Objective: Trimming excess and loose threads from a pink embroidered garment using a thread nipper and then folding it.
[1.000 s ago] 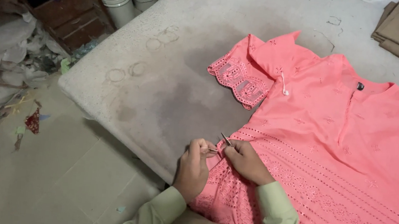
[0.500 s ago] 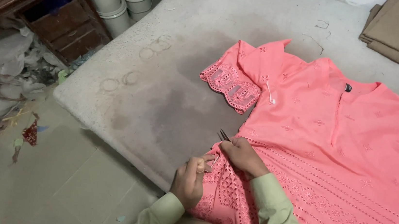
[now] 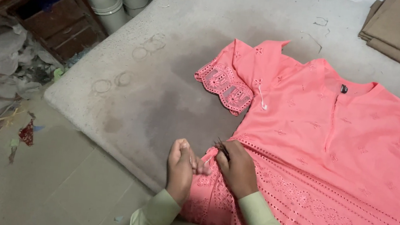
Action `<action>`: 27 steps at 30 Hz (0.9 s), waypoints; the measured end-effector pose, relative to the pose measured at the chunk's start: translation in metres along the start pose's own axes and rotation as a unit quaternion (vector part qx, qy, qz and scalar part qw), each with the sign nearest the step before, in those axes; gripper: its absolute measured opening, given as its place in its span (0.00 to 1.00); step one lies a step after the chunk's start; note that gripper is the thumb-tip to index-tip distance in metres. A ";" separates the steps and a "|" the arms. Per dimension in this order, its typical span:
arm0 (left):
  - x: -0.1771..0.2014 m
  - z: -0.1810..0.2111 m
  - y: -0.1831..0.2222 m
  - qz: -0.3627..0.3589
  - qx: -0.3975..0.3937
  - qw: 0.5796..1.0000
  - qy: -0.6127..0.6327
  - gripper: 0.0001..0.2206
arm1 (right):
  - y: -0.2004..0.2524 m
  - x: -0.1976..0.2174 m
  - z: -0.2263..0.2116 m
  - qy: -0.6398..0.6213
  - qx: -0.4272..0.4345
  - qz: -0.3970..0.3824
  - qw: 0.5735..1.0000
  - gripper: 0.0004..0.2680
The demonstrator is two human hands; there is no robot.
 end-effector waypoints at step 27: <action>0.010 -0.002 -0.017 -0.167 0.080 0.963 -0.195 0.09 | -0.004 0.005 0.008 -0.148 -0.011 0.063 0.987 0.06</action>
Point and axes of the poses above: each hand's wrist, its own y-axis away from the middle knuckle, its own x-axis out of the back of the hand, z = x × y, the point moved 3 cm from there along -y, towards the middle knuckle, and after that the axes turned 1 degree about y, right-handed, at the moved point
